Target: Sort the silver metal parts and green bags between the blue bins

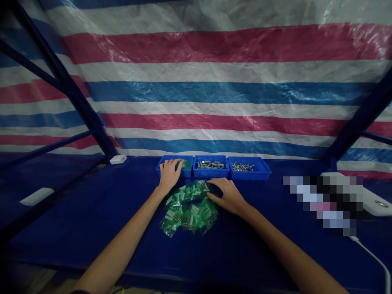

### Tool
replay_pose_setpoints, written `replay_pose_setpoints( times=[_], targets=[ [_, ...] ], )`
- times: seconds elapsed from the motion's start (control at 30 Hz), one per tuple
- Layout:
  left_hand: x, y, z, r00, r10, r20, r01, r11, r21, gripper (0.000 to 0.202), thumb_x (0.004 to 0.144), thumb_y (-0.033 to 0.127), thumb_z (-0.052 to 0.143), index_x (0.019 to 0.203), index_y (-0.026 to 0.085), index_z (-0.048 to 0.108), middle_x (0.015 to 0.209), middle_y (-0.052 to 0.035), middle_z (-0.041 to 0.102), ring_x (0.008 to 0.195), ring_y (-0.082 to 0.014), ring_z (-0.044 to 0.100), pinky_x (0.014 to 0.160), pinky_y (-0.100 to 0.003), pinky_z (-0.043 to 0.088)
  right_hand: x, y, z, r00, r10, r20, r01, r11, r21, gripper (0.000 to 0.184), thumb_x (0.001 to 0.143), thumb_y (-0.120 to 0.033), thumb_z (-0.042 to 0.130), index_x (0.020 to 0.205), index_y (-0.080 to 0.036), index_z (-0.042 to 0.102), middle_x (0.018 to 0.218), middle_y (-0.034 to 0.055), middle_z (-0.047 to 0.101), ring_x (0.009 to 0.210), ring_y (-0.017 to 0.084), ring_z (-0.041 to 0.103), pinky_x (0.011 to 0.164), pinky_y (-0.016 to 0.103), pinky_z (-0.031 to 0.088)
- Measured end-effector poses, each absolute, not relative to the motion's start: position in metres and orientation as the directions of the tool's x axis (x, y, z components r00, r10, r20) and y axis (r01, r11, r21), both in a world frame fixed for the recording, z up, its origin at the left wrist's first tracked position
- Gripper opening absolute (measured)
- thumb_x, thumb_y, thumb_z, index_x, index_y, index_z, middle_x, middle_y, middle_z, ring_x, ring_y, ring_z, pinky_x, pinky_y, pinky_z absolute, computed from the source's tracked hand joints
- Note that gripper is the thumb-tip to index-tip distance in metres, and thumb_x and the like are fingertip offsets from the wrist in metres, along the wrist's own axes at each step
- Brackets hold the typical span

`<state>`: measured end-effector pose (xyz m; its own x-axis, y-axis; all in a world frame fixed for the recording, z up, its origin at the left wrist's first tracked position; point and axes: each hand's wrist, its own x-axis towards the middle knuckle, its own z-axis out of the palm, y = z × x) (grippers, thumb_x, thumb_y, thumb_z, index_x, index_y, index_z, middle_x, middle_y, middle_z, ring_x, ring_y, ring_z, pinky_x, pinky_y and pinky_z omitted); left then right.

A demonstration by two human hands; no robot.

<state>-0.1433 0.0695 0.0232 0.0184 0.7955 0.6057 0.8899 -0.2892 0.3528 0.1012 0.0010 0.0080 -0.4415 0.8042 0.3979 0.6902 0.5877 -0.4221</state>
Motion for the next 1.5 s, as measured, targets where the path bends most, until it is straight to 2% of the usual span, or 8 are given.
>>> replay_pose_setpoints(
  times=[0.27,0.43,0.57,0.7,0.97,1.13,1.33,1.5],
  targets=[
    [-0.145,0.069,0.021,0.021,0.797,0.604,0.923,-0.248,0.295,0.036,0.088,0.041,0.037,0.094,0.021,0.065,0.101,-0.0111,0.061,0.099,-0.0277,0.050,0.088,-0.043,0.032,0.099,-0.004,0.007,-0.529,0.804,0.271,0.646,0.588,-0.487,0.041,0.085,-0.048,0.048,0.123,-0.034,0.052,0.137,0.0080,0.045,0.129,0.028,0.037,0.101,0.054,0.030],
    [-0.132,0.047,0.042,0.151,0.719,0.679,0.875,-0.416,0.247,0.029,0.087,0.039,0.041,0.097,0.022,0.063,0.103,-0.0089,0.060,0.100,-0.0236,0.050,0.089,-0.039,0.031,0.099,-0.001,0.004,-0.527,0.805,0.273,0.626,0.584,-0.516,0.040,0.084,-0.048,0.049,0.120,-0.031,0.054,0.133,0.0083,0.049,0.128,0.027,0.038,0.101,0.053,0.030],
    [-0.114,0.028,0.044,0.473,0.699,0.536,0.792,-0.604,0.089,0.031,0.086,0.040,0.042,0.080,0.022,0.066,0.083,-0.0061,0.063,0.087,-0.0216,0.054,0.088,-0.039,0.032,0.099,0.002,0.001,-0.491,0.808,0.325,0.606,0.585,-0.539,0.036,0.083,-0.044,0.051,0.115,-0.028,0.058,0.123,0.0077,0.057,0.120,0.026,0.047,0.099,0.052,0.034],
    [-0.105,0.021,0.028,0.489,0.761,0.426,0.829,-0.558,0.046,0.037,0.080,0.049,0.048,0.089,0.017,0.065,0.091,-0.0107,0.063,0.087,-0.0249,0.055,0.086,-0.041,0.034,0.099,0.005,-0.002,-0.437,0.814,0.381,0.574,0.579,-0.578,0.029,0.083,-0.037,0.054,0.108,-0.026,0.062,0.116,0.0074,0.059,0.111,0.023,0.054,0.096,0.047,0.040],
    [-0.102,0.022,0.026,0.490,0.766,0.416,0.763,-0.608,0.221,0.035,0.079,0.051,0.051,0.086,0.018,0.061,0.092,-0.0071,0.061,0.091,-0.0239,0.053,0.085,-0.039,0.034,0.095,0.004,0.002,-0.338,0.806,0.486,0.404,0.590,-0.699,0.025,0.080,-0.031,0.057,0.103,-0.023,0.064,0.107,0.0076,0.060,0.099,0.019,0.059,0.087,0.036,0.050],
    [-0.098,0.020,0.034,0.447,0.767,0.459,0.692,-0.622,0.365,0.026,0.076,0.045,0.059,0.085,0.021,0.058,0.089,-0.0023,0.063,0.088,-0.0206,0.054,0.082,-0.036,0.034,0.094,0.003,0.003,-0.191,0.870,0.455,0.299,0.493,-0.817,0.048,0.075,-0.033,0.063,0.120,-0.021,0.050,0.104,0.0077,0.062,0.079,0.016,0.065,0.074,0.032,0.055],
    [-0.094,0.017,0.030,0.430,0.769,0.473,0.609,-0.634,0.476,0.025,0.078,0.045,0.056,0.092,0.025,0.059,0.088,-0.0007,0.066,0.083,-0.0186,0.059,0.083,-0.036,0.036,0.095,0.003,0.004,-0.135,0.854,0.503,0.343,0.516,-0.785,0.024,0.074,-0.037,0.064,0.089,-0.018,0.064,0.088,0.0060,0.069,0.082,0.021,0.066,0.079,0.038,0.054],
    [-0.095,0.020,0.020,0.391,0.809,0.440,0.627,-0.584,0.516,0.035,0.073,0.052,0.058,0.094,0.025,0.064,0.084,-0.0033,0.067,0.079,-0.0213,0.059,0.080,-0.038,0.040,0.094,0.002,0.008,-0.095,0.869,0.485,0.323,0.488,-0.811,0.027,0.073,-0.039,0.065,0.089,-0.018,0.063,0.085,0.0060,0.069,0.075,0.021,0.066,0.072,0.036,0.056]
  ],
)
